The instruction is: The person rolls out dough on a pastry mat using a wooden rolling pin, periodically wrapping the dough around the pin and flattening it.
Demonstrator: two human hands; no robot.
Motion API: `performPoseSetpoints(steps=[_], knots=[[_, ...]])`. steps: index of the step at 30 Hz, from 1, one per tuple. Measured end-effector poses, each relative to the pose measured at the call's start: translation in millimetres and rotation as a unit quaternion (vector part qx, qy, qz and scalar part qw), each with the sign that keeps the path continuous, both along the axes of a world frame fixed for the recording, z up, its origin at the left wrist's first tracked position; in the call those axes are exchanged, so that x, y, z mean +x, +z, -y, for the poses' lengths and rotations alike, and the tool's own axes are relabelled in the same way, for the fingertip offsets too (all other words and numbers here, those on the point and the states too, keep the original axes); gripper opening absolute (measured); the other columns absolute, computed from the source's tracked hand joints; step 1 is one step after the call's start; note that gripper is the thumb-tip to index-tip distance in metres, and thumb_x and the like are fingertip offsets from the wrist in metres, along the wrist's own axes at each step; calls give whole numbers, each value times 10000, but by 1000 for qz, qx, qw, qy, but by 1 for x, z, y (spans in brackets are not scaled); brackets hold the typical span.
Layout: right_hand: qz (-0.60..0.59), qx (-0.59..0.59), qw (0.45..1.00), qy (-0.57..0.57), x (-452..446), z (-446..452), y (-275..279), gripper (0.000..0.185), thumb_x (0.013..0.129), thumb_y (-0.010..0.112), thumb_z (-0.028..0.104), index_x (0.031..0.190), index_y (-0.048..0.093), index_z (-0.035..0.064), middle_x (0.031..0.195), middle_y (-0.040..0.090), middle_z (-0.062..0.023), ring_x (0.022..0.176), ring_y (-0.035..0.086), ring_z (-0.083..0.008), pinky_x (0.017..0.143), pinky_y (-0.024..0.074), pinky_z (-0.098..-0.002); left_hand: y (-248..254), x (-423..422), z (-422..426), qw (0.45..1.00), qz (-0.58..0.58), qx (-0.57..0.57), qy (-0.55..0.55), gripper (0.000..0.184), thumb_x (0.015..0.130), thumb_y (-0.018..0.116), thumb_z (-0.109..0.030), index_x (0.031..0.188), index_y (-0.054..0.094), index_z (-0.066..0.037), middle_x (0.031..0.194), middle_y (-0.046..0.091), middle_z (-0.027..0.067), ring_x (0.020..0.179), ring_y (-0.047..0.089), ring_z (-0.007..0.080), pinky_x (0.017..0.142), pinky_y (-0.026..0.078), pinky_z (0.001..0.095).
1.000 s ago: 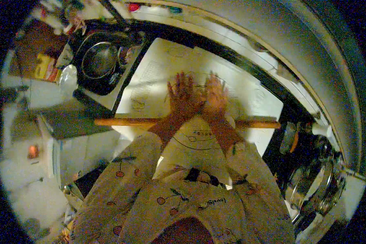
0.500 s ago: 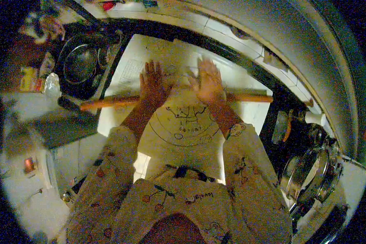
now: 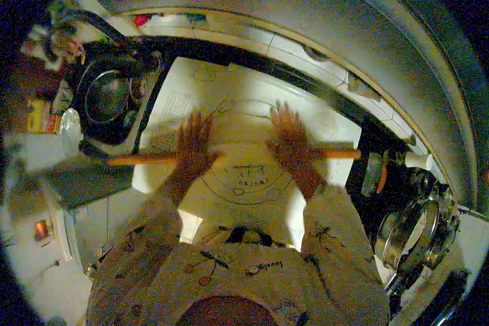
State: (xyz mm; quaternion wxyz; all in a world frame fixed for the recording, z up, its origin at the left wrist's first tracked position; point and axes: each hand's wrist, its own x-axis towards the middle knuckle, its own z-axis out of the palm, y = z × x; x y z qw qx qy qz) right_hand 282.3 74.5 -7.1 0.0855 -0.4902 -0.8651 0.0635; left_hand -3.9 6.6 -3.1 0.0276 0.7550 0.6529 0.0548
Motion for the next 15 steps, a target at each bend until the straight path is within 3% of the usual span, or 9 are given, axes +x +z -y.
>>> performPoseSetpoints(steps=[3, 5, 6, 8, 10, 11, 12, 13, 15], knots=[[4, -68, 998, 11, 13, 72, 15, 752, 828, 572, 320, 1452, 241, 65, 1499, 241, -193, 1381, 215, -396, 1101, 152, -564, 20, 9, 71, 995, 38, -85, -40, 984, 715, 591, -667, 1464, 246, -130, 1521, 139, 208, 1400, 134, 403, 1081, 126, 618], [29, -61, 998, -16, 8, 71, 19, 768, 841, 566, 330, 1465, 200, 72, 1499, 241, -193, 1382, 216, -392, 1099, 156, -565, 17, 8, 65, 994, 27, -95, -43, 1023, 686, 587, -701, 1467, 243, -136, 1522, 146, 202, 1404, 126, 400, 1079, 105, 627], [52, -27, 997, -44, 0, 44, 13, 770, 852, 560, 334, 1470, 182, 74, 1495, 248, -194, 1381, 222, -390, 1095, 168, -567, 9, 7, 38, 998, 22, -55, -20, 1010, 703, 567, -703, 1465, 243, -126, 1519, 149, 207, 1403, 127, 399, 1079, 106, 626], [-23, 69, 989, -128, -4, -24, -13, 760, 850, 565, 326, 1464, 199, 69, 1495, 249, -188, 1382, 225, -380, 1091, 184, -563, -13, -1, -22, 999, 18, 30, 25, 987, 729, 534, -702, 1461, 247, -106, 1514, 156, 216, 1402, 131, 399, 1079, 108, 625], [-44, 78, 992, -85, 4, -28, -20, 740, 856, 556, 316, 1460, 207, 67, 1498, 244, -181, 1382, 224, -375, 1087, 194, -562, -30, -6, -68, 989, 19, 129, 73, 969, 750, 508, -697, 1456, 253, -84, 1510, 164, 223, 1399, 136, 400, 1079, 108, 624], [-61, 88, 992, -63, -1, -40, -22, 730, 859, 551, 310, 1458, 212, 65, 1499, 241, -178, 1382, 224, -373, 1085, 199, -561, -16, -2, -40, 997, -1, 79, 21, 937, 781, 484, -677, 1448, 262, -58, 1506, 168, 233, 1398, 142, 402, 1072, 126, 626], [-3, 8, 994, -108, -21, -16, 18, 761, 841, 588, 414, 1448, 255, 97, 1494, 249, -170, 1352, 257, -415, 1059, 231, -597, -2, -4, -6, 998, 20, 53, -8, 934, 782, 481, -680, 1445, 271, -55, 1501, 176, 242, 1390, 153, 417, 1068, 136, 627], [9, 3, 998, -63, -13, 17, 29, 808, 812, 608, 444, 1453, 250, 106, 1511, 222, -160, 1381, 200, -397, 1080, 185, -590, 8, 0, 24, 999, -4, -46, -12, 945, 777, 479, -693, 1443, 277, -54, 1498, 178, 246, 1385, 149, 435, 1068, 139, 628], [46, -107, 991, -64, -4, 86, 34, 805, 785, 619, 299, 1458, 235, 81, 1498, 243, -176, 1401, 191, -329, 1117, 111, -525, 16, 6, 78, 995, 29, -91, -28, 958, 761, 504, -693, 1438, 287, -51, 1499, 178, 243, 1386, 145, 436, 1077, 125, 625]])
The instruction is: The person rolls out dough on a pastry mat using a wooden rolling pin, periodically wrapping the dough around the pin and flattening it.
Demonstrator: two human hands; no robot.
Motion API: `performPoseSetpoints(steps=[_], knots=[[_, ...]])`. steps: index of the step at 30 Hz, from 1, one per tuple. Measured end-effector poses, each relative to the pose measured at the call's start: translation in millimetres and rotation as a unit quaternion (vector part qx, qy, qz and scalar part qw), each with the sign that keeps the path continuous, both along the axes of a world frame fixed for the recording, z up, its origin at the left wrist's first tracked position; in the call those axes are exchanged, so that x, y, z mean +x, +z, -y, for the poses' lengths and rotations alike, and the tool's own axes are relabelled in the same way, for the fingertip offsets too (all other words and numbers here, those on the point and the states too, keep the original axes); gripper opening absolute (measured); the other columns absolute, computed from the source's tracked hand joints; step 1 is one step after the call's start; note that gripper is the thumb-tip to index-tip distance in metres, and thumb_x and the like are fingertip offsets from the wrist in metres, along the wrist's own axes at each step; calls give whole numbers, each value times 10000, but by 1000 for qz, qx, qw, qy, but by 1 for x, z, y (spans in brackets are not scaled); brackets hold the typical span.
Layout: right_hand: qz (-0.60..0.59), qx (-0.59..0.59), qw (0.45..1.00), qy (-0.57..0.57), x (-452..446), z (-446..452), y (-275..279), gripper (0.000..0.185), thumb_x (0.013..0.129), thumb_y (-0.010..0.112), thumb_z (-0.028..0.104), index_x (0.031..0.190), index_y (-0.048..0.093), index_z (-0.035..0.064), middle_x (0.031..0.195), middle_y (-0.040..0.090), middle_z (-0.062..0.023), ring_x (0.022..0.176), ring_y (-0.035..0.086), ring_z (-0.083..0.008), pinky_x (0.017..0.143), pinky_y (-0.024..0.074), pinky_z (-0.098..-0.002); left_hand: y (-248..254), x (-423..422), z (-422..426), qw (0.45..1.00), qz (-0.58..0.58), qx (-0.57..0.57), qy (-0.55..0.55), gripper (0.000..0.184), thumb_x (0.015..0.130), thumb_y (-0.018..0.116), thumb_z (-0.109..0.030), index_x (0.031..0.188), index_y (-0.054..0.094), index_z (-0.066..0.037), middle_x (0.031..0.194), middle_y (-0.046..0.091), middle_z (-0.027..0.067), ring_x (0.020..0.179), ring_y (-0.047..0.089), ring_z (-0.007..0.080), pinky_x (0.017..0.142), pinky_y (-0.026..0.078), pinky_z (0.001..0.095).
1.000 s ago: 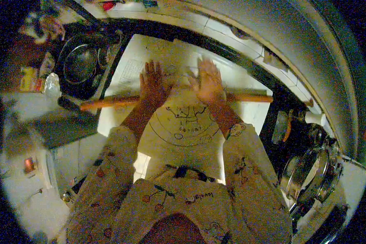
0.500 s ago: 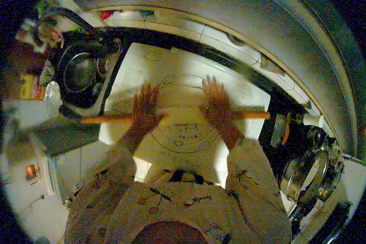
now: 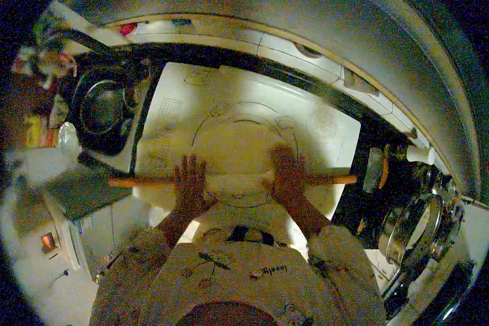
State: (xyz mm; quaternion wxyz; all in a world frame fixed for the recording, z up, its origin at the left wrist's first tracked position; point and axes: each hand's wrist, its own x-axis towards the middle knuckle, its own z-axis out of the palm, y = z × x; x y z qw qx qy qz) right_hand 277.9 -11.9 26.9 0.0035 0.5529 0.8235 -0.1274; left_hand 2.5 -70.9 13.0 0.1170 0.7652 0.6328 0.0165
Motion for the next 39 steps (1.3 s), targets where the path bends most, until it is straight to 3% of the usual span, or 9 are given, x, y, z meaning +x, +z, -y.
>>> performPoseSetpoints(steps=[8, 15, 16, 19, 23, 28, 34, 38, 39], knots=[[-123, 248, 958, -72, -8, -105, -37, 726, 803, 619, 258, 1411, 301, 21, 1475, 277, -209, 1369, 245, -375, 1103, 178, -543, -31, -3, -120, 969, -119, 166, 140, 921, 818, 498, -606, 1437, 228, 20, 1501, 175, 247, 1392, 160, 407, 1101, 130, 573], [-7, 87, 996, -12, 14, 12, -32, 802, 830, 358, 624, 1419, 337, 80, 1476, 301, -185, 1385, 228, -374, 1081, 83, -612, -8, 6, 5, 998, -34, -14, 47, 1009, 731, 536, -706, 1465, 236, -81, 1512, 134, 244, 1401, 101, 425, 1074, 99, 637], [11, 98, 994, -52, 7, -10, -32, 877, 775, 627, 482, 1449, 249, 66, 1515, 195, -188, 1400, 161, -377, 1102, 82, -600, -7, 5, -22, 995, -72, -20, 62, 977, 747, 556, -667, 1463, 241, -81, 1513, 143, 235, 1408, 86, 407, 1088, 91, 613], [-99, 297, 940, -137, -6, -102, -32, 644, 890, 527, 356, 1399, 336, 11, 1457, 310, -223, 1326, 322, -387, 1057, 248, -586, -31, -8, -109, 976, -41, 157, 142, 887, 794, 564, -574, 1459, 248, -78, 1512, 172, 218, 1415, 92, 374, 1102, 99, 580], [-321, 166, 932, -30, 12, -81, -14, 506, 868, 554, 353, 1259, 523, 34, 1345, 468, -195, 1281, 388, -378, 1034, 287, -569, -44, -41, -89, 960, 158, 224, 51, 806, 828, 548, -504, 1445, 274, -63, 1493, 234, 205, 1384, 194, 382, 1093, 136, 572], [-8, 243, 970, 27, 35, -10, -28, 456, 809, 620, 366, 1187, 580, 114, 1187, 573, -179, 1130, 526, -368, 976, 383, -492, -35, -46, -29, 975, -11, 212, -63, 717, 811, 577, -484, 1364, 396, -64, 1377, 369, 205, 1269, 348, 401, 1069, 195, 562], [-14, 82, 989, -119, 23, -108, -21, 555, 881, 429, 557, 961, 673, 65, 845, 662, -184, 775, 627, -348, 775, 462, -504, -53, -54, -126, 999, -25, 26, 28, 447, 828, 564, -470, 1007, 598, -61, 975, 601, 165, 948, 560, 333, 826, 432, 487], [-25, 147, 986, -78, 64, 21, -83, 285, 824, 516, 336, 799, 620, 72, 791, 624, -176, 746, 602, -362, 647, 432, -534, -55, -48, -13, 992, -82, 86, -39, 476, 787, 575, -456, 1004, 596, -33, 963, 597, 184, 905, 564, 346, 749, 435, 485], [125, -108, 978, -127, 36, 43, -10, 284, 773, 544, 309, 892, 618, 62, 844, 614, -208, 823, 596, -362, 694, 435, -524, -61, -51, 31, 995, 13, 90, -46, 480, 762, 583, -439, 1012, 591, -30, 986, 583, 191, 911, 554, 352, 755, 422, 498]])
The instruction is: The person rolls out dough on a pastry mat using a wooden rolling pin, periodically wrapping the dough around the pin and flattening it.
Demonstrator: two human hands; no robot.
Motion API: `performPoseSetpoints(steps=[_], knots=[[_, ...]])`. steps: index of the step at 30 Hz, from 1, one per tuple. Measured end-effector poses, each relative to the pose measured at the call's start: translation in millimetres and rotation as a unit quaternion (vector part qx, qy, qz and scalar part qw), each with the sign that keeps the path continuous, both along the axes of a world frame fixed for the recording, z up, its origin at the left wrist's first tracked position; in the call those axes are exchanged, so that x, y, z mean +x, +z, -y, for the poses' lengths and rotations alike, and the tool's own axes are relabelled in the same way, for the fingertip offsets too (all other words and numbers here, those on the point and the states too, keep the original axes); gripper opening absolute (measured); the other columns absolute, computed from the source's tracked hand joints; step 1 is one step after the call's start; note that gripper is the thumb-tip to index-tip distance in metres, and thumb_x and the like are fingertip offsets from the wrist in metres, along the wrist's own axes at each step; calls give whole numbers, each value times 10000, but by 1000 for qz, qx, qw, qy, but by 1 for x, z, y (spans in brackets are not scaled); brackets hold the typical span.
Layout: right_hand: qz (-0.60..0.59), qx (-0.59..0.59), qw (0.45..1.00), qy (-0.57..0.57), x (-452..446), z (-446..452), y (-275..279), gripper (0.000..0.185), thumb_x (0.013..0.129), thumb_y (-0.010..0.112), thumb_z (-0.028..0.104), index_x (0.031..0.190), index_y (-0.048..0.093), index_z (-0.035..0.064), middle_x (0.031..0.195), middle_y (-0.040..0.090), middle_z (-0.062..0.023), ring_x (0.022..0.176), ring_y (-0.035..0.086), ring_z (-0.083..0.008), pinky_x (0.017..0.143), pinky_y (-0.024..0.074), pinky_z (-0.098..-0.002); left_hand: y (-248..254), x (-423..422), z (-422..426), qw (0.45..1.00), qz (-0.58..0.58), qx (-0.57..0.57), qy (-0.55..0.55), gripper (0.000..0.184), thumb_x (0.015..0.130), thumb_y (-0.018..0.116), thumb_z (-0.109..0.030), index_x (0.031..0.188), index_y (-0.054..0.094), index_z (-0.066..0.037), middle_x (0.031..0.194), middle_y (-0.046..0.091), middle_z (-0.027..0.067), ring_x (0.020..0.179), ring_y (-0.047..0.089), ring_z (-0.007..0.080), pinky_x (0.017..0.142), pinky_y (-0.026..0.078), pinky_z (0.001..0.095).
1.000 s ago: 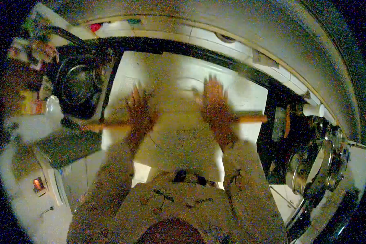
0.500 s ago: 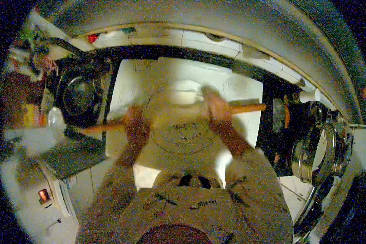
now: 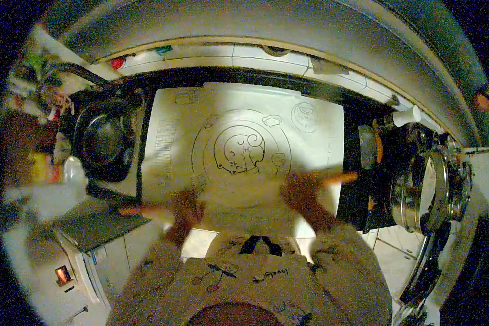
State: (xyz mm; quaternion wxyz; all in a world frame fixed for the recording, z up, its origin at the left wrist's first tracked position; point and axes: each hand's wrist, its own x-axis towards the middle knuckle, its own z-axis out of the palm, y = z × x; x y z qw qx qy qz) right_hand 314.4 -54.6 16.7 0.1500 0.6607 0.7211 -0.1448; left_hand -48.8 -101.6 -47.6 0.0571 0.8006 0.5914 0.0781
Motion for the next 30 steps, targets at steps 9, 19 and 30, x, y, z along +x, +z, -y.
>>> performPoseSetpoints(steps=[9, 19, 30], knots=[[-235, 383, 893, 37, -8, -80, -16, 310, 918, 465, 249, 962, 628, -11, 888, 614, -214, 815, 571, -405, 768, 463, -483, 7, -1, -87, 987, -89, 84, 101, 536, 805, 546, -398, 1163, 524, 0, 1154, 519, 237, 1049, 490, 427, 850, 384, 549], [-229, 413, 870, 139, -61, -90, -5, 340, 850, 595, 303, 1025, 606, 12, 1040, 620, -193, 1002, 562, -396, 863, 449, -482, 9, 51, -107, 986, 31, 161, -40, 781, 830, 538, -548, 1362, 376, 0, 1400, 369, 221, 1316, 328, 374, 1086, 201, 578], [-302, 302, 896, 122, -65, -128, -9, 527, 888, 541, 372, 1259, 483, 1, 1356, 420, -242, 1234, 418, -415, 1032, 351, -488, 43, 58, -180, 995, 21, 73, 67, 870, 849, 514, -534, 1461, 165, -23, 1501, 145, 241, 1400, 120, 383, 1081, 118, 621]])
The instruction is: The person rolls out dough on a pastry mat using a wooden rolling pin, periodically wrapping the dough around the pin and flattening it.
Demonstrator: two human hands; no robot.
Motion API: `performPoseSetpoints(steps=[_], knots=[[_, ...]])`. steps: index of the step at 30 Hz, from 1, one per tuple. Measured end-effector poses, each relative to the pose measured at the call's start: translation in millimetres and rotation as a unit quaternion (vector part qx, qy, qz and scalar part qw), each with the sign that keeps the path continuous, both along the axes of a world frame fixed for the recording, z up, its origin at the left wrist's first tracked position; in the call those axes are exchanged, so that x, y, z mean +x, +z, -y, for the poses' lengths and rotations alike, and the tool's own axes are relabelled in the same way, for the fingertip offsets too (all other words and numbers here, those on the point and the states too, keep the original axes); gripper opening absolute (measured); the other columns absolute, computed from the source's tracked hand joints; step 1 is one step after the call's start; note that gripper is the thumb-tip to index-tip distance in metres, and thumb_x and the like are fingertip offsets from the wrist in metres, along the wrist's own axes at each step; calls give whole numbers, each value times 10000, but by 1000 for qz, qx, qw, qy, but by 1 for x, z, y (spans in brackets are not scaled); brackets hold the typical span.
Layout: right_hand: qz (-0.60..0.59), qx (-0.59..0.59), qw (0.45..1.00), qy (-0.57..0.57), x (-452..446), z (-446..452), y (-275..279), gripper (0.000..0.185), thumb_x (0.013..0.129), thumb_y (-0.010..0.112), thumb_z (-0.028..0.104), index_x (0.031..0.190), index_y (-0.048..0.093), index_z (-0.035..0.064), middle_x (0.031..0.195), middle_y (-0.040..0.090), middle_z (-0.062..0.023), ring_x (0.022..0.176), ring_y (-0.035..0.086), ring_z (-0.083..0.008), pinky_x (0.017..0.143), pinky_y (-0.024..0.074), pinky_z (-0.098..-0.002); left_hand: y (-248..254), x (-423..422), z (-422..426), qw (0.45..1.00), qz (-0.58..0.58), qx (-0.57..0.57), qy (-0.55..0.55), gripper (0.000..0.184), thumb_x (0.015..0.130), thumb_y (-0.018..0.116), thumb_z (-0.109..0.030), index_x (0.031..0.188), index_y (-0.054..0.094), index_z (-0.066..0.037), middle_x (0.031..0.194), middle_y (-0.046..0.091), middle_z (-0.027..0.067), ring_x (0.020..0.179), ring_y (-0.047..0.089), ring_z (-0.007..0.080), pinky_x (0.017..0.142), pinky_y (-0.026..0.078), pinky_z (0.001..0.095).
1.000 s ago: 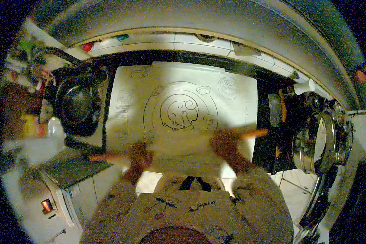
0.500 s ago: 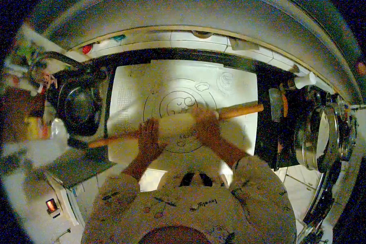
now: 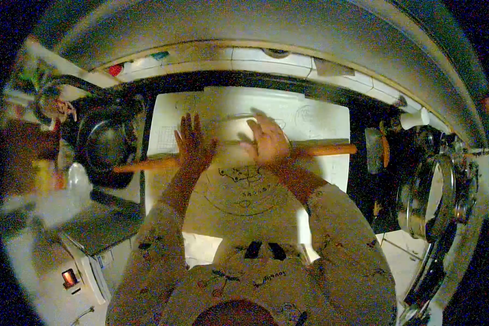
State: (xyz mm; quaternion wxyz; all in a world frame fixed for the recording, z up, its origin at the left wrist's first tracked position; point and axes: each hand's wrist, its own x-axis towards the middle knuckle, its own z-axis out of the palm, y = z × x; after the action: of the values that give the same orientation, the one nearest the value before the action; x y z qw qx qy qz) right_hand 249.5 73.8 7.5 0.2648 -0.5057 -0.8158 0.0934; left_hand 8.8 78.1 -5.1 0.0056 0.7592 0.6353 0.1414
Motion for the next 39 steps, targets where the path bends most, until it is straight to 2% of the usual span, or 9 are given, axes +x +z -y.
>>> performPoseSetpoints(steps=[3, 10, 15, 17, 20, 23, 32, 34, 39], knots=[[20, -38, 995, -85, -1, -19, 0, 602, 872, 545, 414, 1318, 444, 23, 1417, 351, -226, 1293, 354, -399, 1070, 278, -516, -7, 7, -2, 998, -56, 3, -23, 895, 826, 526, -564, 1469, 171, -54, 1521, 137, 203, 1405, 122, 376, 1092, 114, 600], [29, -95, 993, 71, 28, 130, -9, 493, 824, 593, 264, 1242, 492, 25, 1364, 420, -201, 1264, 398, -381, 1040, 311, -532, 1, 11, 190, 981, 9, -149, -123, 937, 732, 638, -553, 1438, 269, -61, 1498, 223, 189, 1377, 205, 381, 1104, 134, 569], [-15, 62, 998, 4, -5, 19, 9, 556, 784, 673, 264, 1244, 500, 4, 1257, 507, -245, 1166, 480, -413, 1019, 378, -441, 7, 35, 186, 984, 62, -118, -116, 866, 749, 648, -508, 1412, 319, -57, 1433, 322, 186, 1337, 288, 355, 1108, 151, 561], [-10, 11, 999, 35, -7, -30, -31, 532, 757, 709, 304, 1196, 566, 38, 1166, 573, -230, 1098, 535, -390, 961, 426, -428, 16, 48, 180, 988, 18, -105, -111, 716, 784, 639, -422, 1365, 408, -72, 1300, 463, 158, 1232, 416, 316, 1082, 231, 534], [108, -196, 974, 25, -23, -42, 29, 467, 765, 704, 348, 1127, 619, 64, 1064, 627, -195, 1018, 575, -373, 889, 460, -432, 2, 44, 226, 975, -6, -188, -115, 612, 805, 622, -360, 1330, 458, -93, 1200, 519, 132, 1143, 471, 296, 1021, 310, 509], [145, -168, 969, 112, -15, -61, -7, 434, 768, 703, 380, 1090, 643, 94, 1033, 643, -168, 961, 595, -357, 840, 470, -439, -8, 37, 259, 981, 27, -156, -108, 417, 816, 593, -282, 1190, 547, -104, 1128, 532, 117, 1069, 507, 294, 927, 378, 494], [-58, -138, 988, 36, 40, -94, -58, 353, 836, 633, 358, 984, 667, 39, 892, 653, -218, 840, 618, -399, 739, 496, -437, 1, 13, 256, 956, 71, -239, -153, 321, 826, 535, -183, 1129, 559, -82, 1079, 537, 115, 1010, 534, 319, 846, 433, 454], [13, -69, 992, -102, 73, -70, -55, 361, 837, 634, 346, 961, 664, 9, 850, 649, -232, 791, 631, -384, 692, 500, -428, 8, 8, 261, 961, 99, -207, -151, 328, 823, 535, -183, 1133, 557, -81, 1065, 540, 102, 1005, 536, 309, 834, 434, 456], [-45, -251, 953, -162, 82, 13, -33, 409, 818, 634, 360, 1049, 598, 24, 901, 641, -229, 849, 610, -439, 737, 497, -481, 23, 11, 238, 953, 12, -250, -174, 323, 826, 530, -170, 1138, 559, -90, 1051, 539, 99, 1002, 539, 289, 825, 435, 450]])
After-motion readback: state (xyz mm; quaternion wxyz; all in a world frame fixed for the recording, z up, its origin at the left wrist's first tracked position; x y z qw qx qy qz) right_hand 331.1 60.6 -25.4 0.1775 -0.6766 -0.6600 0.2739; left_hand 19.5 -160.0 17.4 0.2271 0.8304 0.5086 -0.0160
